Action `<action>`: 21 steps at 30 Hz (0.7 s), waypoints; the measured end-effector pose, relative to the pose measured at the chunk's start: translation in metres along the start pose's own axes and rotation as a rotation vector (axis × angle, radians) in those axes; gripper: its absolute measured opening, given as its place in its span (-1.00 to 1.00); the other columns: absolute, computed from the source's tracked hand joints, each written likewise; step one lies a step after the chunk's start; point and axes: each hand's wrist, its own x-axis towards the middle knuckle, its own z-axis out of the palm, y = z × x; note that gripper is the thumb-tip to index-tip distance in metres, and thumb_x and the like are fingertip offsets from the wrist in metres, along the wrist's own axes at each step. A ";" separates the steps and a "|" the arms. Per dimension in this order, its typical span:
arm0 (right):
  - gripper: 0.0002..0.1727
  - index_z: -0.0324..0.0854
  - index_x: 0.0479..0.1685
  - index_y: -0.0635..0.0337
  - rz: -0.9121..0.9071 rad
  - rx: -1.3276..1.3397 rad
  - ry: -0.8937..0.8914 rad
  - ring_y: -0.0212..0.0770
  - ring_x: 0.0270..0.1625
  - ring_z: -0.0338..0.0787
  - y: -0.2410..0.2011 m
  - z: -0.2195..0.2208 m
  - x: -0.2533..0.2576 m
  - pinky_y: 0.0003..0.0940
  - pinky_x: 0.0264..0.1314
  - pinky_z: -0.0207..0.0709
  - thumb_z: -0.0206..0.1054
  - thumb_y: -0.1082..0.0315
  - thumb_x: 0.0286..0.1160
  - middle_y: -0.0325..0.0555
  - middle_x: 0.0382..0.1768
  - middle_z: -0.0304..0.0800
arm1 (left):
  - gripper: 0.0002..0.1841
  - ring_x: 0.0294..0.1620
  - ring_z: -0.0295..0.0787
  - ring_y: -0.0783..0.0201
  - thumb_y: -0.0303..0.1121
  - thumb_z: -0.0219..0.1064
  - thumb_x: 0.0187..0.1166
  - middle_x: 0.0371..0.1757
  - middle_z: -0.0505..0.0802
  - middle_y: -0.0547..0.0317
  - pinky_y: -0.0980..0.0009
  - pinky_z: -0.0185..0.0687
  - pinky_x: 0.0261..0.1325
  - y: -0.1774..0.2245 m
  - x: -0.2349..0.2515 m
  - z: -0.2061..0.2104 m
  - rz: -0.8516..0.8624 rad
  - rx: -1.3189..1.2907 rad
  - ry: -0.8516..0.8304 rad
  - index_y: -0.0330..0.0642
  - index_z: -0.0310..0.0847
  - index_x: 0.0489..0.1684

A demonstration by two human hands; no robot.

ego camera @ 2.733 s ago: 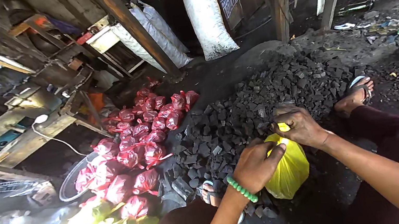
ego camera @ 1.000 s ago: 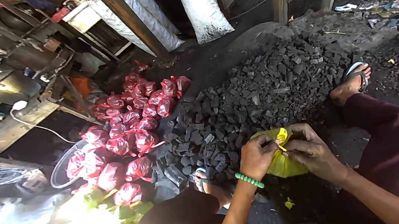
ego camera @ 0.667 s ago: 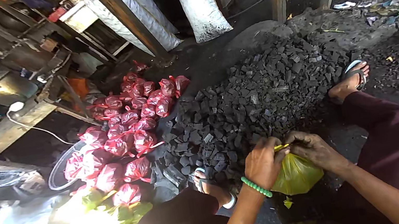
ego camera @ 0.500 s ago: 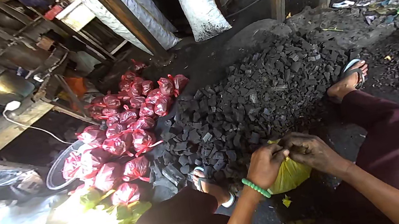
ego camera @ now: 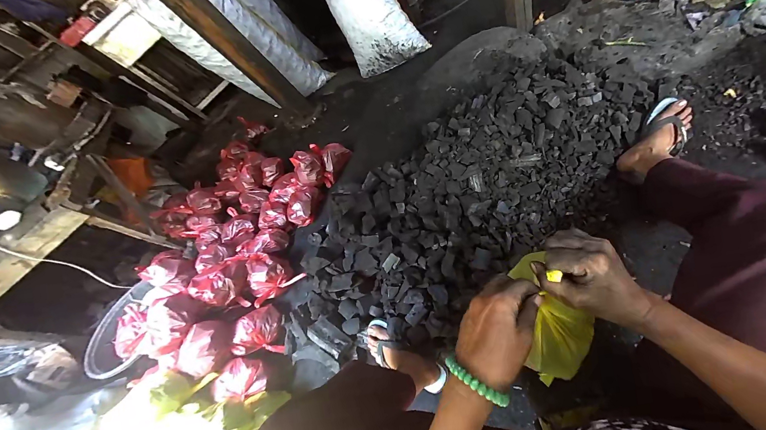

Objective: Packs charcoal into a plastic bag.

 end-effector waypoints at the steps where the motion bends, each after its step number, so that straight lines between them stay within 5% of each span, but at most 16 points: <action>1: -0.75 0.63 -0.72 0.15 -0.064 -0.066 -0.017 -0.24 -0.36 0.68 0.000 -0.004 0.000 -0.38 -0.01 0.56 0.35 0.35 0.31 -0.17 -0.60 0.63 | -0.74 0.00 0.80 0.09 -0.29 0.23 0.75 -0.03 0.84 -0.04 0.07 0.68 0.17 0.001 -0.001 -0.002 -0.005 0.048 -0.033 -0.25 0.81 0.04; 4: -0.79 0.74 -0.63 0.15 -0.079 -0.209 -0.106 -0.11 -0.27 0.80 0.010 -0.030 -0.011 -0.17 0.06 0.64 0.34 0.34 0.31 -0.11 -0.49 0.78 | -0.72 -0.24 0.78 0.16 -0.25 0.24 0.77 -0.18 0.85 -0.04 0.15 0.70 -0.02 -0.020 0.004 -0.004 -0.131 -0.012 -0.154 -0.28 0.77 0.09; 7: -0.82 0.69 -0.69 0.23 0.040 -0.270 -0.167 0.01 -0.37 0.79 0.031 -0.047 -0.040 0.01 -0.14 0.64 0.39 0.40 0.19 -0.04 -0.58 0.71 | -0.67 -0.07 0.77 0.00 -0.22 0.24 0.77 -0.08 0.83 -0.16 -0.01 0.62 0.15 -0.043 0.014 0.005 -0.287 0.060 -0.262 -0.35 0.74 0.11; 10: -0.76 0.64 -0.75 0.24 0.147 -0.266 -0.173 -0.02 -0.45 0.75 0.033 -0.049 -0.052 -0.04 -0.25 0.62 0.38 0.37 0.23 -0.05 -0.64 0.64 | -0.71 0.01 0.82 -0.07 -0.23 0.32 0.72 -0.01 0.86 -0.15 -0.10 0.64 0.20 -0.034 0.018 0.011 -0.293 0.121 -0.218 -0.28 0.72 0.15; 13: -0.63 0.62 -0.70 0.28 0.288 -0.187 -0.163 -0.07 -0.43 0.73 0.035 -0.062 -0.053 -0.10 -0.34 0.61 0.38 0.25 0.43 -0.02 -0.55 0.65 | -0.81 -0.34 0.74 0.34 -0.36 0.37 0.62 -0.12 0.83 0.12 0.40 0.72 -0.28 -0.036 0.005 -0.011 -0.008 -0.420 -0.006 -0.20 0.71 0.07; 14: -0.62 0.64 -0.64 0.29 0.319 -0.165 -0.166 -0.12 -0.42 0.71 0.038 -0.070 -0.053 -0.14 -0.35 0.62 0.37 0.22 0.49 -0.03 -0.51 0.66 | -0.80 -0.28 0.79 0.42 -0.27 0.37 0.59 -0.07 0.88 0.20 0.51 0.73 -0.27 -0.031 0.001 -0.022 0.050 -0.736 0.028 -0.08 0.75 0.05; 17: -0.67 0.76 -0.35 0.36 0.371 -0.161 -0.094 -0.16 -0.26 0.75 0.052 -0.103 -0.058 -0.17 -0.13 0.66 0.31 0.23 0.59 0.03 -0.32 0.77 | -0.68 0.16 0.87 0.16 -0.06 0.13 0.71 0.17 0.90 0.18 0.16 0.81 0.17 -0.006 -0.007 -0.063 0.021 -1.301 0.159 0.07 0.78 0.09; 20: -0.68 0.72 -0.11 0.49 0.511 -0.236 0.145 -0.14 -0.12 0.76 0.063 -0.158 -0.078 -0.17 0.08 0.65 0.28 0.29 0.66 0.17 -0.14 0.79 | -0.46 0.52 0.64 -0.04 0.07 -0.21 0.85 0.57 0.65 0.07 -0.06 0.64 0.47 -0.041 -0.025 -0.113 0.141 -1.319 0.285 0.09 0.41 0.62; 21: -0.66 0.69 -0.05 0.52 0.580 -0.275 0.275 -0.21 -0.13 0.75 0.067 -0.178 -0.088 -0.23 0.07 0.63 0.25 0.30 0.67 0.16 -0.14 0.78 | -0.47 0.44 0.70 -0.03 0.03 -0.38 0.87 0.53 0.65 0.06 -0.01 0.74 0.33 -0.051 -0.029 -0.128 0.106 -1.178 0.430 0.10 0.27 0.64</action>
